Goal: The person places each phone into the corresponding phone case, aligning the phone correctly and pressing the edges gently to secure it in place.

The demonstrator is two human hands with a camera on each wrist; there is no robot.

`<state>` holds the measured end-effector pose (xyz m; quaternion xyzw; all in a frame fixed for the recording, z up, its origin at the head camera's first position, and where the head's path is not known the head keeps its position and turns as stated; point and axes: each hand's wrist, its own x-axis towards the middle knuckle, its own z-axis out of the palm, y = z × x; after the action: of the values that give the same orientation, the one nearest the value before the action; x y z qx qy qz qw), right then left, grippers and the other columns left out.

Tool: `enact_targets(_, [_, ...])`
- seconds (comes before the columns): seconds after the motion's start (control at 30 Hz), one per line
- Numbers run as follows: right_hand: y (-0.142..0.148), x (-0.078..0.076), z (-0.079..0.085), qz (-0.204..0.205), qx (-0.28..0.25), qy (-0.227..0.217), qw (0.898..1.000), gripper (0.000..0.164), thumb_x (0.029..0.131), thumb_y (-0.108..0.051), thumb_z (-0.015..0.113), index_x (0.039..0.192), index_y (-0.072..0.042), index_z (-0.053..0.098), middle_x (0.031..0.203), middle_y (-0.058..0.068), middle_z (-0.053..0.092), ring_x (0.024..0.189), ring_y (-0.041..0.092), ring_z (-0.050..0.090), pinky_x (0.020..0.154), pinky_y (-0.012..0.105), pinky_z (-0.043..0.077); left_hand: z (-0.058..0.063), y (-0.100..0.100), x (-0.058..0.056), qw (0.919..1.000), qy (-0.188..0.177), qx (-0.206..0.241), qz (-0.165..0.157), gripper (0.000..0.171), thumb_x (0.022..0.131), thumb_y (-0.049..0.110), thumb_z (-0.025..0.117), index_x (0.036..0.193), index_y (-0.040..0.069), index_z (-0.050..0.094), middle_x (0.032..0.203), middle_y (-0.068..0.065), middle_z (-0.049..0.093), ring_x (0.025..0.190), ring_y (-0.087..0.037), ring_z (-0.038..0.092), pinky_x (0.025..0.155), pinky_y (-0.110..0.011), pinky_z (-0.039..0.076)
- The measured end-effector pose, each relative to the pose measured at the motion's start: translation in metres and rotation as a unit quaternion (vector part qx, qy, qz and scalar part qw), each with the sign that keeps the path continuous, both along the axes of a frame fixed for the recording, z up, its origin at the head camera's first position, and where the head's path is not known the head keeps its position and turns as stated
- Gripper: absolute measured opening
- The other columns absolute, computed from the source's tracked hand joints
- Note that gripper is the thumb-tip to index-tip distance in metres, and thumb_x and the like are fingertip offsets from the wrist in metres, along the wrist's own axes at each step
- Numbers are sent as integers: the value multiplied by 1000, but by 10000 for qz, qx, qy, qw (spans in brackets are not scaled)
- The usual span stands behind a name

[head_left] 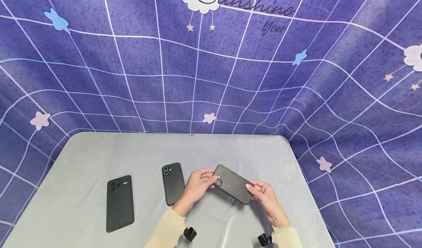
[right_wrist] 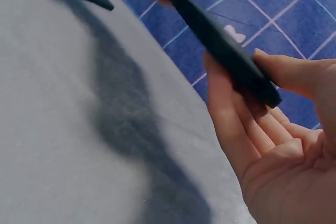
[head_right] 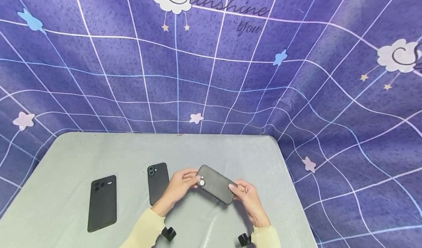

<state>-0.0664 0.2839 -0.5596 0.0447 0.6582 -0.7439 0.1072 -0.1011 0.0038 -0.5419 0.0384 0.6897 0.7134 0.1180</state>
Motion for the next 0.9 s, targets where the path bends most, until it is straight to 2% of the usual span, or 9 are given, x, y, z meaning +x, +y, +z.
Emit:
enact_targets(0.1, [-7,2,-1,58,75,-42,9999,6,101,-2,72,104,1,69,89,2,81,77,13,77,74,28,63,10,6,-17,9952,581,-754,243,32,100,12,77,128,-3,73,112,-15,79,89,-19,78,83,-38,65])
enact_targets(0.2, [-18,3,-2,124,221,-51,9997,7,99,1,73,102,3,67,90,7,81,78,17,78,75,33,66,17,12,-33,9850,958,-1402,297,23,100,13,77,121,4,78,110,-9,80,95,-20,79,87,-38,63])
enact_targets(0.27, [-27,4,-3,227,322,-27,9992,8,99,2,72,103,6,66,90,9,80,80,18,79,76,39,67,17,15,-42,9788,990,-1772,292,19,101,14,76,119,9,80,109,-5,80,98,-19,78,90,-37,62])
enact_targets(0.37, [-39,4,-5,404,374,11,9985,14,100,3,71,106,13,63,90,12,79,82,18,78,79,45,67,13,18,-51,9715,1009,-2126,300,17,102,11,74,117,9,81,107,-5,81,97,-20,77,88,-40,62])
enact_targets(0.5, [-53,3,-6,496,366,7,9981,23,98,4,72,110,19,59,86,9,74,80,15,75,80,46,66,5,19,-58,9627,1063,-2455,416,17,101,6,72,116,6,81,104,-7,81,92,-22,76,84,-42,61])
enact_targets(0.63, [-63,3,-7,516,530,-24,9973,19,97,7,72,107,16,58,82,7,69,74,13,72,76,41,67,-2,19,-62,9573,1127,-2620,465,17,102,2,69,114,6,81,103,-8,80,92,-24,75,85,-45,60])
enact_targets(0.77, [-70,3,-10,396,1098,158,9930,14,96,5,74,100,11,62,77,12,69,66,17,72,65,35,66,-9,19,-64,9525,1253,-2740,431,18,102,1,68,114,4,81,105,-9,79,96,-27,74,88,-47,60])
enact_targets(0.9, [-72,3,-13,214,1871,555,9805,13,94,1,78,97,8,68,76,10,71,62,13,68,57,23,58,-14,18,-63,9456,1431,-2905,307,19,102,2,69,118,2,79,112,-13,79,105,-32,74,93,-49,59])
